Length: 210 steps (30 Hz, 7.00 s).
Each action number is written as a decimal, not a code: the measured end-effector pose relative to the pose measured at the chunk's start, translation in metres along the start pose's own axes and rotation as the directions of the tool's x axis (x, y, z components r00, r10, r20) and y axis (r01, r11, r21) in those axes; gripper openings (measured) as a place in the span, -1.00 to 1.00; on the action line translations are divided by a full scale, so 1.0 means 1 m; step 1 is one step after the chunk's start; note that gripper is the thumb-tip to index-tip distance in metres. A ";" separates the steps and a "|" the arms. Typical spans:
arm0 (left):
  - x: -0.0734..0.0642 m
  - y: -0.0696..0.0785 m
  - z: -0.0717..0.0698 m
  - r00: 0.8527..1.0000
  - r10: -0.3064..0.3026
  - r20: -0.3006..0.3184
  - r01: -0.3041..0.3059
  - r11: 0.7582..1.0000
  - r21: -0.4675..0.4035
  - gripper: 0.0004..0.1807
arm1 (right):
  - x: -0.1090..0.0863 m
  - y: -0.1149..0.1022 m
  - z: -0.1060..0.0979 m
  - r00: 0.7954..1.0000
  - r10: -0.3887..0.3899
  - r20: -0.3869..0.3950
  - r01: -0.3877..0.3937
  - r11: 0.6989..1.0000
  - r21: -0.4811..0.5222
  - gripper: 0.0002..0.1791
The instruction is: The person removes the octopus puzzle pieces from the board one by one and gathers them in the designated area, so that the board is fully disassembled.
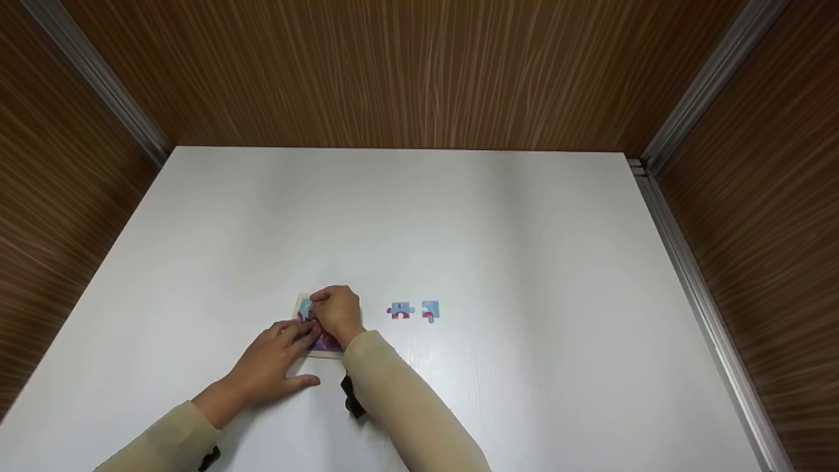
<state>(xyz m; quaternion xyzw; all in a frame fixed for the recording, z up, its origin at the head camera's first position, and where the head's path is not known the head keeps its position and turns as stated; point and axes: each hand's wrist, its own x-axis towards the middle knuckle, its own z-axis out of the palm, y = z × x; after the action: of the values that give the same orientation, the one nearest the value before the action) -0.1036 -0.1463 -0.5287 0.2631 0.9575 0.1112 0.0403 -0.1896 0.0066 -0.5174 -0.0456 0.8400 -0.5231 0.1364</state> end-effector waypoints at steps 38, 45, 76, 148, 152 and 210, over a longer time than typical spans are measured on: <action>0.001 -0.001 0.002 0.999 -0.035 0.022 0.035 0.999 -0.001 -0.08 | 0.006 0.018 -0.080 0.984 -0.036 0.177 0.039 0.999 -0.014 -0.85; 0.002 -0.002 0.003 0.999 -0.044 0.023 0.044 0.999 -0.014 -0.09 | 0.005 0.021 -0.089 0.988 0.013 0.152 0.007 0.992 -0.130 -0.89; 0.002 0.001 0.003 0.997 -0.065 0.028 0.066 0.998 -0.005 -0.09 | 0.005 0.029 -0.106 0.964 0.221 0.148 -0.200 0.969 -0.148 -0.88; 0.005 -0.003 0.008 0.997 0.076 -0.019 -0.076 0.997 0.009 -0.28 | -0.010 0.027 -0.076 0.965 -0.001 0.263 0.017 0.998 -0.059 -0.76; 0.006 -0.004 0.009 0.997 0.075 -0.011 -0.075 0.997 0.022 -0.27 | -0.011 0.025 -0.074 0.962 -0.006 0.272 0.035 0.994 -0.103 -0.75; 0.003 -0.005 0.005 0.998 0.069 -0.008 -0.069 0.998 -0.012 -0.27 | -0.009 0.021 -0.062 0.970 0.011 0.245 0.020 0.992 -0.124 -0.88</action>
<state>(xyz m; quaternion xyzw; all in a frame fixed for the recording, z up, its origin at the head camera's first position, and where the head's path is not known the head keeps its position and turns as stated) -0.1080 -0.1474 -0.5348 0.2954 0.9473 0.1192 0.0345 -0.1971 0.0721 -0.5089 -0.1201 0.8479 -0.4599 0.2348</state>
